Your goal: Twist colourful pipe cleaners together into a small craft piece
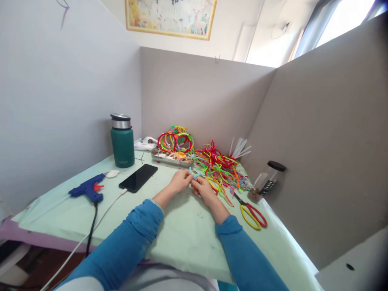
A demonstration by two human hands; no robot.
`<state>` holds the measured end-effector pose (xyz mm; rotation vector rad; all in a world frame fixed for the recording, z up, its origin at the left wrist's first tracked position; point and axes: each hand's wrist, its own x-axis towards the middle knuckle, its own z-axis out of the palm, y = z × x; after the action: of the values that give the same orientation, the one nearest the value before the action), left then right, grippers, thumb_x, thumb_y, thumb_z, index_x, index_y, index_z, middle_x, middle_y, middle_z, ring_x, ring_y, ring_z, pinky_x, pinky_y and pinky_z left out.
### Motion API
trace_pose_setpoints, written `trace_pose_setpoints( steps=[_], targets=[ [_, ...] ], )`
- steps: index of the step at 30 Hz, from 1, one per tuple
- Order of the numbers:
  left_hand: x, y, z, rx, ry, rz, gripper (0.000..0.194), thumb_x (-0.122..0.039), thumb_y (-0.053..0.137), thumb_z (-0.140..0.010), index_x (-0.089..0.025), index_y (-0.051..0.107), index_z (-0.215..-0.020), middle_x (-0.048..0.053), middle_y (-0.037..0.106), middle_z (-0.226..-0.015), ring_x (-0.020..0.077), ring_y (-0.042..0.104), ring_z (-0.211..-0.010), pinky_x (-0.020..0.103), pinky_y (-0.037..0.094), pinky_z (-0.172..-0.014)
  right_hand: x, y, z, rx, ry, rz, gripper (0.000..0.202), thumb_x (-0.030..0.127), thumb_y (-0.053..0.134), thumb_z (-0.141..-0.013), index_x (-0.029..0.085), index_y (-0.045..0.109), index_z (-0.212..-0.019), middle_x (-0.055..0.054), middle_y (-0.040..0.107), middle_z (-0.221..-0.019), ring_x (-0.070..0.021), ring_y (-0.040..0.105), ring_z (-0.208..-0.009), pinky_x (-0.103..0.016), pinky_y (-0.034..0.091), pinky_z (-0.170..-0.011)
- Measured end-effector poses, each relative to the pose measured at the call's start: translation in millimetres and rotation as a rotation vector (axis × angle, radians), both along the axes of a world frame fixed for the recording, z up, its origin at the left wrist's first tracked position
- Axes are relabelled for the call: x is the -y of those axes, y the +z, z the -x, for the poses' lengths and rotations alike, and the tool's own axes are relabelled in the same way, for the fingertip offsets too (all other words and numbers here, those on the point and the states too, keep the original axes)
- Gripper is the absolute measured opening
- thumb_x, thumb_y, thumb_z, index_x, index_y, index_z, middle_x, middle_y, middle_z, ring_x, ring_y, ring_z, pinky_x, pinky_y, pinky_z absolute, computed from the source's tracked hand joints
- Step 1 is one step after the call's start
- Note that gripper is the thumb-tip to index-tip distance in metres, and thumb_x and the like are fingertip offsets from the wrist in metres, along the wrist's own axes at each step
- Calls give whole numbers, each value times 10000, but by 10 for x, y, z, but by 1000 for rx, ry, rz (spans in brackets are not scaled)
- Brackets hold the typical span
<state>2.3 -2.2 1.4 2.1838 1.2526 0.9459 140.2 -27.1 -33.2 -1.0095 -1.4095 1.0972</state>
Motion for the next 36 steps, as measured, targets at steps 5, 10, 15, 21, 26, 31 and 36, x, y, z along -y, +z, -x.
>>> trace_pose_setpoints(
  steps=[5, 10, 15, 21, 26, 31, 36],
  targets=[
    [1, 1, 0, -3, -1, -2, 306, -364, 421, -821, -151, 598, -691, -5, 578, -513, 116, 501, -537, 210, 345, -550, 9, 12, 13, 6, -14, 10, 282, 416, 611, -715, 183, 472, -641, 57, 463, -506, -55, 349, -372, -207, 223, -369],
    [15, 16, -4, -6, 9, -1, 294, -350, 421, -817, -152, 591, -682, -6, 581, -512, 114, 497, -531, 209, 337, -541, 6, 2, 20, 20, -23, -13, 279, 425, 596, -722, 187, 477, -638, 59, 457, -497, -61, 352, -376, -212, 231, -374],
    [36, 44, -8, -29, 16, 1, 286, -334, 421, -821, -148, 599, -696, -5, 581, -516, 115, 496, -535, 212, 333, -543, 3, 0, 19, 7, -28, -2, 285, 433, 607, -706, 189, 477, -638, 61, 455, -497, -62, 352, -374, -213, 228, -372],
    [40, 44, -11, -25, 15, -11, 261, -312, 430, -818, -151, 607, -713, -8, 580, -531, 110, 490, -539, 209, 332, -551, 8, 17, 5, -23, -5, 15, 270, 404, 609, -709, 187, 469, -629, 57, 466, -502, -60, 356, -372, -215, 228, -375],
    [46, 50, -13, -22, 15, -2, 263, -313, 430, -822, -151, 604, -709, -9, 575, -527, 109, 487, -536, 209, 329, -546, -16, -10, -15, -55, 12, 25, 277, 409, 621, -707, 180, 481, -639, 54, 478, -524, -53, 364, -378, -206, 237, -381],
    [40, 45, -13, -12, 22, -5, 253, -309, 442, -815, -149, 603, -704, -10, 569, -528, 107, 479, -533, 210, 325, -544, -23, -16, -14, -74, 11, 33, 269, 398, 625, -709, 179, 484, -643, 53, 483, -538, -52, 365, -377, -207, 236, -376],
    [12, 17, -12, -14, 34, -20, 259, -317, 451, -814, -147, 604, -693, -15, 548, -519, 105, 466, -538, 209, 313, -543, -10, -4, -7, -74, 9, 38, 275, 398, 628, -707, 177, 481, -636, 55, 486, -534, -49, 360, -369, -208, 235, -372]
  ],
)
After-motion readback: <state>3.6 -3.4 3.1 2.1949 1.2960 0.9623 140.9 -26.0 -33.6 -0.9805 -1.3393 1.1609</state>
